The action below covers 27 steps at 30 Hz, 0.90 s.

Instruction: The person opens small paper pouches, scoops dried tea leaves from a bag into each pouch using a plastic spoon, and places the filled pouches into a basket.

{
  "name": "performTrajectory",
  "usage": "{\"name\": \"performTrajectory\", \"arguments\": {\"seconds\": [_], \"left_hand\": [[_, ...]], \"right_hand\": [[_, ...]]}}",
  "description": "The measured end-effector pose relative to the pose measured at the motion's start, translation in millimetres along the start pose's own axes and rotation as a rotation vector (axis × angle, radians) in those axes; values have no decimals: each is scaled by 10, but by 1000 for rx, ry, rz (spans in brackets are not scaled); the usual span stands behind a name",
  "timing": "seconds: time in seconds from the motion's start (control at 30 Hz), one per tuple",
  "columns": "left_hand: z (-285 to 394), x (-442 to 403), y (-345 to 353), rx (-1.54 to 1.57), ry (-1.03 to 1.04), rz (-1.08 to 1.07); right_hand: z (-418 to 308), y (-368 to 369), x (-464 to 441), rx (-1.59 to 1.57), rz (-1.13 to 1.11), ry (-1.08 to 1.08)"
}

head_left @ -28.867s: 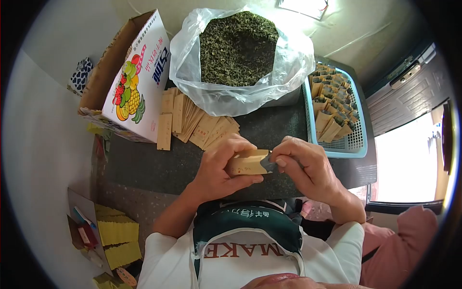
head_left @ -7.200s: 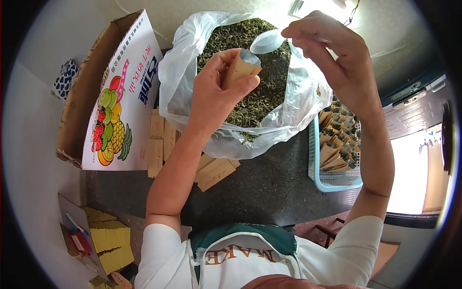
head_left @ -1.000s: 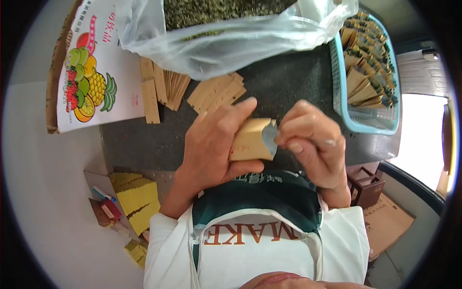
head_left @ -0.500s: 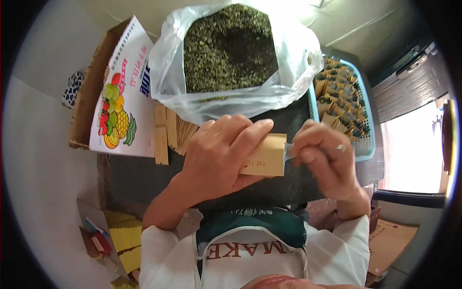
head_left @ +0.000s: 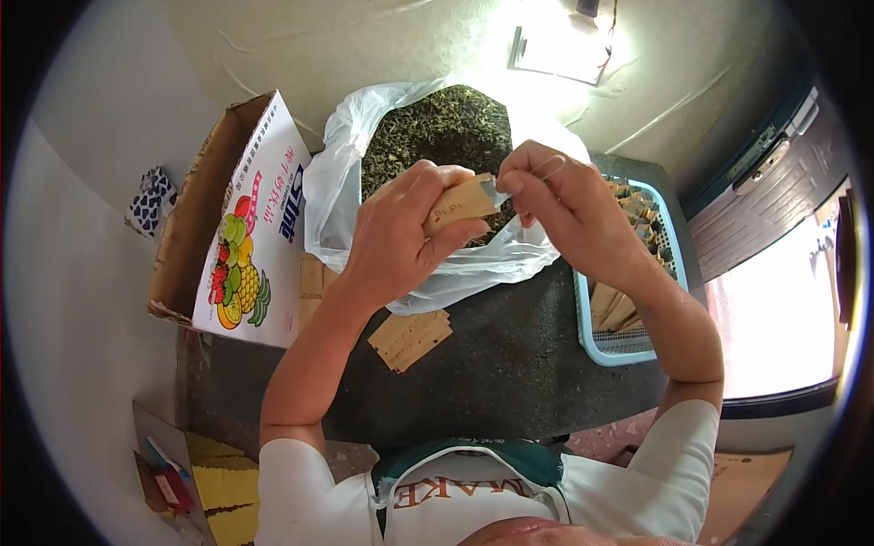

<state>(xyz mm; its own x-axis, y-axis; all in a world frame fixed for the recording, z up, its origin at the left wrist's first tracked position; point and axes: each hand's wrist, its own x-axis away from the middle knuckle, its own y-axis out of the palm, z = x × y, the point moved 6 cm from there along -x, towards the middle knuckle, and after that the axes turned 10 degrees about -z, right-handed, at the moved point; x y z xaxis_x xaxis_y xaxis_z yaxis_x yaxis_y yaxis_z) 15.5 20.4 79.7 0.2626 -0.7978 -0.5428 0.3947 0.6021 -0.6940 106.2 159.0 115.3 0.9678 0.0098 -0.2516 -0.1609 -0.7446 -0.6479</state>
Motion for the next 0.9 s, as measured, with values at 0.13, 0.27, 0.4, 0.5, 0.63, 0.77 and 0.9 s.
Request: {"name": "performTrajectory", "arguments": {"seconds": [0.13, 0.27, 0.4, 0.5, 0.63, 0.77, 0.9], "left_hand": [[-240, 52, 76, 220, -54, 61], [-350, 45, 141, 435, -25, 73], [-422, 91, 214, 678, -139, 33], [-378, 112, 183, 523, -172, 11], [-436, 127, 189, 634, -240, 18], [-488, 194, 223, 692, -239, 46], [-497, 205, 197, 609, -229, 80]], "right_hand": [[297, 46, -135, -425, -35, 98], [393, 158, -204, -513, -129, 252], [265, 124, -264, -213, -100, 72], [202, 119, -279, 16, -112, 59], [148, 140, -300, 17, -108, -2], [133, 137, -298, 58, -133, 8], [177, 98, -281, 54, -113, 27]]}}
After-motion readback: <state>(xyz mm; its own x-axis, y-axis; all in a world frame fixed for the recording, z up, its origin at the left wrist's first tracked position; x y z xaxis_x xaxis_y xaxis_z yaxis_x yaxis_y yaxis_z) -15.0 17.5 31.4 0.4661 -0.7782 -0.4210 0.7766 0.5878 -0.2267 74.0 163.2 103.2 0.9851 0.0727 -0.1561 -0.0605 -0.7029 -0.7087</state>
